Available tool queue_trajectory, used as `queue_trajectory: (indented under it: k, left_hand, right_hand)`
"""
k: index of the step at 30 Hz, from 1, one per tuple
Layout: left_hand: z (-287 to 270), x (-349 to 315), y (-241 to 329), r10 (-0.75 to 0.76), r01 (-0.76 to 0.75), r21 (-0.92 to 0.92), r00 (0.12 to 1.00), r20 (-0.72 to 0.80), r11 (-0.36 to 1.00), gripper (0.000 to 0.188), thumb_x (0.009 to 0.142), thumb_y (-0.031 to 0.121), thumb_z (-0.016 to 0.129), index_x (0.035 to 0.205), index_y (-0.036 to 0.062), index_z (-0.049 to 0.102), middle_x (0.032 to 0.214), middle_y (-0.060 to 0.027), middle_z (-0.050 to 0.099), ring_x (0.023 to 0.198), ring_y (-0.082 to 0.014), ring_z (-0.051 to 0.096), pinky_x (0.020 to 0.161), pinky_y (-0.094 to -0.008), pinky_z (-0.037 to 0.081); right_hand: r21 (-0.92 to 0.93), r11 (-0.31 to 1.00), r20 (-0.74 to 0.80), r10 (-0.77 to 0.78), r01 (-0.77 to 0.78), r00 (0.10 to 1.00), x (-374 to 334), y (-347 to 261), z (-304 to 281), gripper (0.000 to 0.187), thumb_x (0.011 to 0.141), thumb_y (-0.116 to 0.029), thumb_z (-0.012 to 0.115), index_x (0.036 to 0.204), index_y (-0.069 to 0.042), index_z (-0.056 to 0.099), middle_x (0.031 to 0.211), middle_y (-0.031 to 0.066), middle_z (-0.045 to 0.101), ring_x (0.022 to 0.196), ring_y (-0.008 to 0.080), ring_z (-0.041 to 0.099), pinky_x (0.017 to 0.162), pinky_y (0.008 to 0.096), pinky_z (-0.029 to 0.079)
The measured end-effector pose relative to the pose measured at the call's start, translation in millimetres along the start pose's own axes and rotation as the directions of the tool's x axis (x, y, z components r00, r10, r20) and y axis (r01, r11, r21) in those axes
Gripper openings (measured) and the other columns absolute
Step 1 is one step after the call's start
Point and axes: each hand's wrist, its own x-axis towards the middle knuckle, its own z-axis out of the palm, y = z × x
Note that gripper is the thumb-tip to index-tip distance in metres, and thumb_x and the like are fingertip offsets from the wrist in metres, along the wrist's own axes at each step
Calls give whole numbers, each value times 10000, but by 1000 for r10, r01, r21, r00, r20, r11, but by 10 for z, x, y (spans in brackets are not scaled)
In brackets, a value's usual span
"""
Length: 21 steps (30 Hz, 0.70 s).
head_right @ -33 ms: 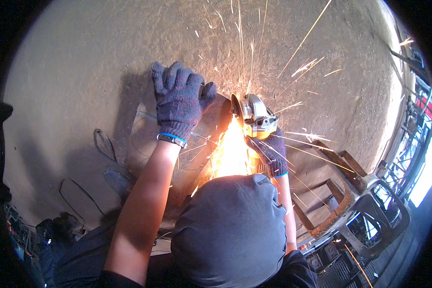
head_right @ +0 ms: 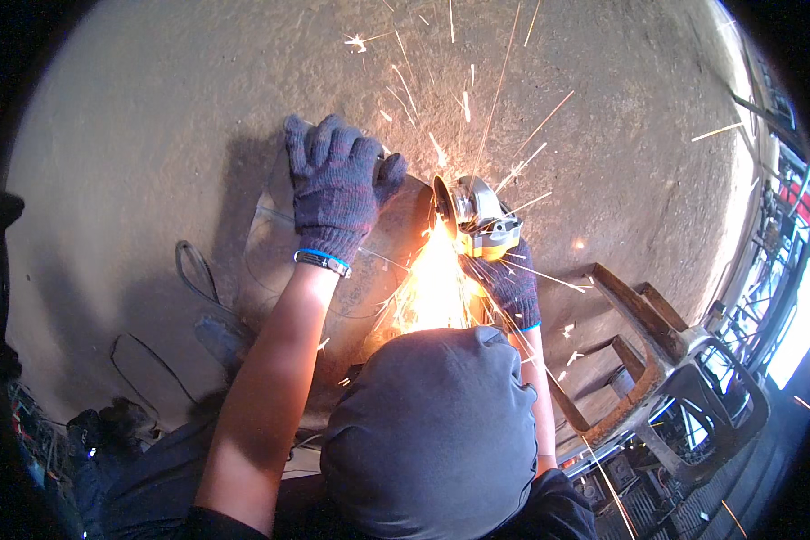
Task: The person uses an angle grinder to cut circular shapes from a metal sheet. They hold the sheet with one hand and operate the grinder with the other, producing sparks as the blade cuts through the metal.
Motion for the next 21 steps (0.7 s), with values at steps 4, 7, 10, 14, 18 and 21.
queue_trajectory:
  k: [4,7,10,14,18,21]
  left_hand:
    - [5,-3,0,4,-4,-18,1000,-6,1000,327,847,435,664,833,109,689,947,-91,621,1154,-309,503,1140,-657,188]
    - [9,6,8,4,-4,-8,1000,-2,1000,323,847,436,664,833,114,687,944,-86,620,1152,-305,504,1139,-654,190]
    - [9,15,18,-4,4,-2,1000,15,1000,320,846,438,665,835,118,685,939,-82,619,1152,-302,504,1141,-651,187]
    - [9,18,25,-12,12,-2,999,42,1000,320,849,440,663,839,121,684,931,-79,619,1153,-300,506,1148,-643,179]
    - [17,25,23,15,-15,3,1000,1,1000,322,856,443,658,839,123,684,928,-80,620,1156,-301,506,1151,-638,174]
    - [23,32,30,13,-13,3,1000,8,1000,319,862,442,653,837,125,682,935,-81,623,1163,-302,505,1151,-639,175]
  right_hand:
    - [-97,995,-55,-44,39,998,-15,-13,26,519,740,-121,857,1198,-33,631,1050,52,708,929,153,662,818,321,546]
    - [-11,994,-50,-112,112,992,-19,-43,44,510,743,-124,852,1192,-26,632,1054,52,708,921,151,661,804,319,545]
    - [-184,981,-45,-69,59,997,-9,-102,42,517,749,-118,844,1205,-14,624,1057,58,709,917,145,657,805,312,539]
    - [196,980,-45,-15,24,999,-39,-99,83,529,745,-127,848,1206,-3,619,1050,68,710,913,135,651,805,305,531]
    - [-74,994,-57,-91,86,994,8,-38,42,545,759,-128,851,1239,-41,605,1057,57,701,918,145,654,803,314,534]
    - [-100,993,-50,-62,57,997,47,6,-10,571,759,-144,860,1257,-49,596,1069,50,698,929,143,654,798,315,537]
